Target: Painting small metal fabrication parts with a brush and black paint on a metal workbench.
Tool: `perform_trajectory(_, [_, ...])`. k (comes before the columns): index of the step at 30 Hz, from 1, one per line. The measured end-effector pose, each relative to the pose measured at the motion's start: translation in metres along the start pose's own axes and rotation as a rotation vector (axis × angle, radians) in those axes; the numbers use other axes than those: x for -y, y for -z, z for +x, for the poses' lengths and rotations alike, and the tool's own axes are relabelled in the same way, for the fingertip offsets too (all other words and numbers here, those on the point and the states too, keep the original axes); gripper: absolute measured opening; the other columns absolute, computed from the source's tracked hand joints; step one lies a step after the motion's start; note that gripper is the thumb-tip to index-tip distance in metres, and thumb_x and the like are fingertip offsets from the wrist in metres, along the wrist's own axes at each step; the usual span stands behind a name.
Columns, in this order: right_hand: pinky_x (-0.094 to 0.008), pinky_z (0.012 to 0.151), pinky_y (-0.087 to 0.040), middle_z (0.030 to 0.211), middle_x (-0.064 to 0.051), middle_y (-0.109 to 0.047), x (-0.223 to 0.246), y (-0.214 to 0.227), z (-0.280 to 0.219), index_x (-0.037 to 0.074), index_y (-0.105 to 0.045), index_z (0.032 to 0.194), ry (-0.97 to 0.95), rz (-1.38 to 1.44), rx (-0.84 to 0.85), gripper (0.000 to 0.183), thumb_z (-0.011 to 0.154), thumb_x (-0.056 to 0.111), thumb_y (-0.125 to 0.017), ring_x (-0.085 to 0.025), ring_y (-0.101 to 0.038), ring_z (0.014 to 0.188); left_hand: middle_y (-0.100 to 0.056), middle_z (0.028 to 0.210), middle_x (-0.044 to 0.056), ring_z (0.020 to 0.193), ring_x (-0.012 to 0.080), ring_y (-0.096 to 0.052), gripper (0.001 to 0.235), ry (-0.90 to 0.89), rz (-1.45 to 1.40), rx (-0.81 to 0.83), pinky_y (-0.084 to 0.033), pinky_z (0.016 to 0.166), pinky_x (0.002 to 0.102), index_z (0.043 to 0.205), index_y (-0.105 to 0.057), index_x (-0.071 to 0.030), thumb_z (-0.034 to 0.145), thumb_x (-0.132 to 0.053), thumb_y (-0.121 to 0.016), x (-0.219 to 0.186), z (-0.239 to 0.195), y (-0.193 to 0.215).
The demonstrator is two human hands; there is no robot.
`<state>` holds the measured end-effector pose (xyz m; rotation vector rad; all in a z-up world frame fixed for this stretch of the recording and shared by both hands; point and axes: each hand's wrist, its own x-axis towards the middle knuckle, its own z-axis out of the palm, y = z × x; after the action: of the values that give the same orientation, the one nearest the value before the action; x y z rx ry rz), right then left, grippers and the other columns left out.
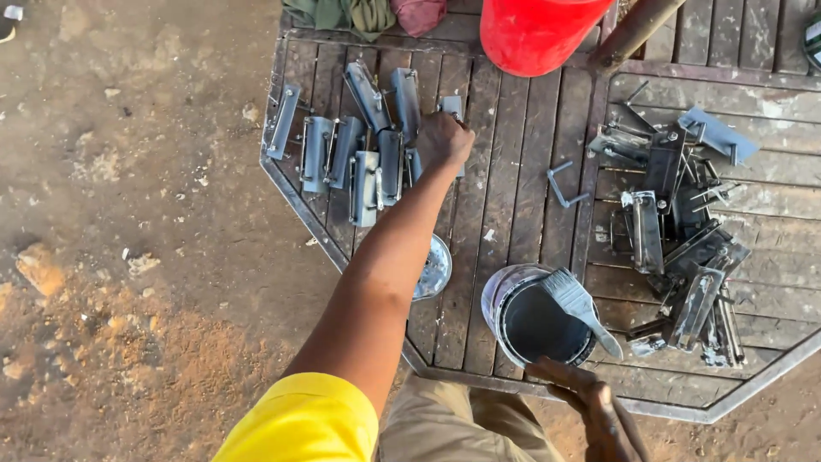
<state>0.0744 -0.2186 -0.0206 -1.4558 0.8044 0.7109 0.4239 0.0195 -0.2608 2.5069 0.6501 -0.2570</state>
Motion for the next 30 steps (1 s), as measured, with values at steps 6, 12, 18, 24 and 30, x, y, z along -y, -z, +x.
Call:
perform_trajectory(6, [-0.049,0.091,-0.062,0.110,-0.033,-0.079,0.017,-0.020,-0.017,-0.015,-0.073,0.111,0.491,0.115,-0.168,0.057,0.106,0.028,-0.036,-0.042,-0.078,0.108,-0.075,0.102,0.016,0.095,0.0393,-0.072,0.056,0.047,-0.013,-0.250,-0.056,0.078,0.051,0.102,-0.073,-0.014,0.083,-0.067,-0.066,0.017,0.000,-0.039])
perform_trajectory(12, [-0.039,0.100,-0.058,0.122,-0.017,-0.078,0.062,0.016,0.012,0.002,-0.073,0.114,0.574,-0.138,-0.101,0.057,0.110,0.033,-0.026,-0.029,-0.074,0.118,-0.063,0.128,0.021,0.107,0.0363,-0.067,0.107,-0.119,0.122,-0.206,-0.057,0.077,0.047,0.137,-0.055,0.002,0.074,-0.081,-0.079,0.030,-0.013,-0.025])
perform_trajectory(18, [-0.060,0.093,-0.048,0.106,-0.026,-0.069,0.043,0.082,0.149,0.002,-0.071,0.120,0.768,-0.621,-0.652,0.046,0.101,0.043,-0.076,-0.050,-0.064,0.105,-0.056,0.120,0.023,0.094,0.0452,-0.071,0.077,-0.376,0.065,-0.314,-0.063,0.076,0.054,0.127,-0.053,0.008,0.081,-0.045,-0.086,0.010,-0.094,0.019])
perform_trajectory(24, [-0.052,0.093,-0.053,0.118,-0.016,-0.061,0.041,0.103,0.256,0.008,-0.062,0.126,0.450,-1.120,-0.724,0.050,0.087,0.035,-0.077,-0.039,-0.065,0.108,-0.058,0.113,0.018,0.093,0.0379,-0.070,0.055,-0.474,-0.265,-0.539,-0.059,0.075,0.046,0.125,-0.058,0.000,0.099,-0.047,-0.067,0.010,-0.184,-0.003])
perform_trajectory(30, [-0.058,0.093,-0.052,0.109,-0.021,-0.062,0.036,0.121,0.281,0.001,-0.057,0.113,0.493,-1.002,-0.599,0.042,0.087,0.028,-0.076,-0.047,-0.067,0.103,-0.063,0.109,0.016,0.092,0.0384,-0.073,0.032,-0.311,-0.542,-0.425,-0.062,0.073,0.046,0.118,-0.065,-0.003,0.096,-0.024,-0.074,0.019,-0.274,0.019])
